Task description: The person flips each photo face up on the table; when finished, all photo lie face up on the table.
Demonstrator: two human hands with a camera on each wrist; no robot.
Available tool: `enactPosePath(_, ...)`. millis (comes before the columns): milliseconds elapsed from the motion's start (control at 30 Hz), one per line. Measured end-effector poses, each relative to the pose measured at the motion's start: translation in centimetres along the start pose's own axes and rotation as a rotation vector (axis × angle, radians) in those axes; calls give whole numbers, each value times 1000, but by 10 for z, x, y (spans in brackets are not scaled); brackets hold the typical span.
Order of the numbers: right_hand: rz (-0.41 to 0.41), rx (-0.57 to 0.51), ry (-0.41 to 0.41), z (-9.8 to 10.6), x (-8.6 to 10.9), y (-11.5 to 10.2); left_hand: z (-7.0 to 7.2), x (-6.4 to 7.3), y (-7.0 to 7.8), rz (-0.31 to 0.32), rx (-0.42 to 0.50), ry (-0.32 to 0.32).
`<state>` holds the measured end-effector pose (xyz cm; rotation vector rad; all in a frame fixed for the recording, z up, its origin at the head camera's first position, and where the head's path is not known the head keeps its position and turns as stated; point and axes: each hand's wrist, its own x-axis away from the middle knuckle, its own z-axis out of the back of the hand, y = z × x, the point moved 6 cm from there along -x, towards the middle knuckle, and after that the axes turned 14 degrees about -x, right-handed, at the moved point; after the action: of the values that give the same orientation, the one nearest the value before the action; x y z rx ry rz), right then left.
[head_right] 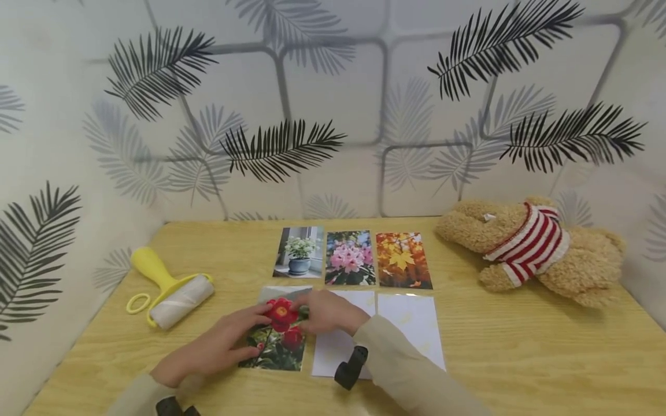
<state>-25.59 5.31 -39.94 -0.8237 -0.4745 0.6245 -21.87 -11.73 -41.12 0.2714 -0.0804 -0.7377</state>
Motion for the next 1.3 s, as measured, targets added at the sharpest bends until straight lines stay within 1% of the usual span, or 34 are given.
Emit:
enactPosePath(100, 21, -31, -21, 1, 6, 2, -1, 0, -2, 1, 11, -4)
enactPosePath(167, 63, -45, -29, 5, 13, 5, -3, 0, -4, 0, 24, -16)
enactPosePath(233, 93, -60, -31, 11, 21, 10, -4, -1, -5, -3, 42, -29)
enactPosePath(333, 129, -72, -19, 22, 34, 19, -3, -2, -5, -8, 92, -40)
enactPosePath(567, 131, -76, 89, 48, 62, 41, 1, -10, 1, -35, 162, 1)
enactPosePath(700, 137, -63, 151, 59, 75, 48, 4, -18, 9, -55, 197, -7)
enactPosePath(867, 147, -23, 213, 69, 88, 55, 2, -31, 26, -98, 200, -29)
enactPosePath(933, 140, -1, 229, 71, 91, 59, -2, -37, 33, -114, 181, -46)
enactPosePath(1000, 135, 16, 241, 73, 93, 62, -6, -42, 40, -123, 141, -59)
enactPosePath(1133, 136, 24, 242, 73, 92, 67, -10, -50, 48, -116, 69, -63)
enactPosePath(1200, 131, 32, 245, 73, 91, 68, -12, -52, 52, -109, 63, -61)
enactPosePath(1300, 113, 35, 255, 72, 91, 69, -14, -57, 59, -117, 58, -72)
